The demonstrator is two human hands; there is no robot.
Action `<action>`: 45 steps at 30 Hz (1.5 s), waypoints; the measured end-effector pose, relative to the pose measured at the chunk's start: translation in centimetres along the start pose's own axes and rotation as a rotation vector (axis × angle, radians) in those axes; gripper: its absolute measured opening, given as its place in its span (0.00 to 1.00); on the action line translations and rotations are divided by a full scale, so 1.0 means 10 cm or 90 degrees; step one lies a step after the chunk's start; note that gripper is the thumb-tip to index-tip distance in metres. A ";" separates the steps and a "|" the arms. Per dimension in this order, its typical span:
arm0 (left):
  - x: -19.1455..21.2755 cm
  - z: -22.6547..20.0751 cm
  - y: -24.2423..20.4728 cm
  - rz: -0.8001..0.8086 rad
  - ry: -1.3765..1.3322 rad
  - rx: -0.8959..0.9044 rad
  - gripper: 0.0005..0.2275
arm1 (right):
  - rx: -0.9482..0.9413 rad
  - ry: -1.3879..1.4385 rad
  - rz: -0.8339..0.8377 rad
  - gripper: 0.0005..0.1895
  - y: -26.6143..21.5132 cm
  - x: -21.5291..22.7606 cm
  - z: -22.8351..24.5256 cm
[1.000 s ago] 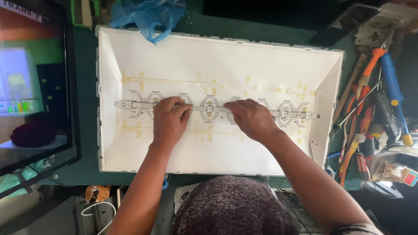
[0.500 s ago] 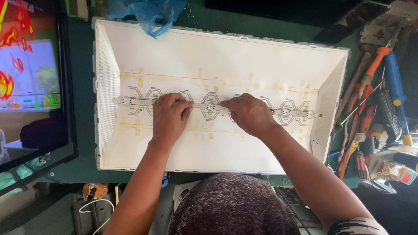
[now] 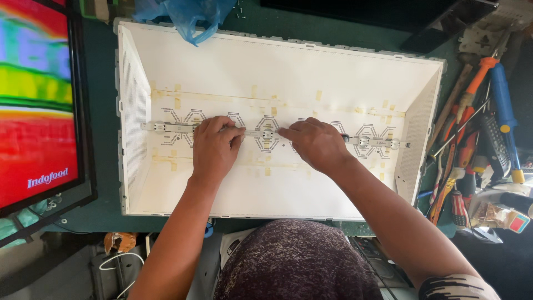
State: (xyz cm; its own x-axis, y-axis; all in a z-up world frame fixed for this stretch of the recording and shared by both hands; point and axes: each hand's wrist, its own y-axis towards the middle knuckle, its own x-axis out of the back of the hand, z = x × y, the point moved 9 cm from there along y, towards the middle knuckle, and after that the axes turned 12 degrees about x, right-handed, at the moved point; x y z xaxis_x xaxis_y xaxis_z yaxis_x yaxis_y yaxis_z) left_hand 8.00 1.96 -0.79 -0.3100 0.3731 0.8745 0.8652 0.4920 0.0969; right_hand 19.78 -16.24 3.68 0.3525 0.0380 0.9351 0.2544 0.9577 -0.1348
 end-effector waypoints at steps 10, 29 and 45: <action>-0.03 0.02 0.00 -0.003 -0.002 0.003 0.04 | -0.002 -0.042 0.044 0.21 -0.02 0.07 0.02; -0.17 0.10 -0.02 -0.010 0.017 0.008 0.03 | -0.046 -0.107 0.139 0.20 -0.21 -0.09 -0.17; -0.20 0.11 -0.02 -0.010 0.016 0.012 0.02 | -0.094 -0.154 0.330 0.16 -0.11 -0.03 -0.12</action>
State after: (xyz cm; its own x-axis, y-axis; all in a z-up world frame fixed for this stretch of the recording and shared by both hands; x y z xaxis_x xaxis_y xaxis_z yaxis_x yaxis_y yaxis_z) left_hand 8.02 2.02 -3.07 -0.3138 0.3453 0.8845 0.8527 0.5122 0.1025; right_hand 20.49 -17.63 3.14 0.2536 0.5710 0.7808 0.2330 0.7473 -0.6223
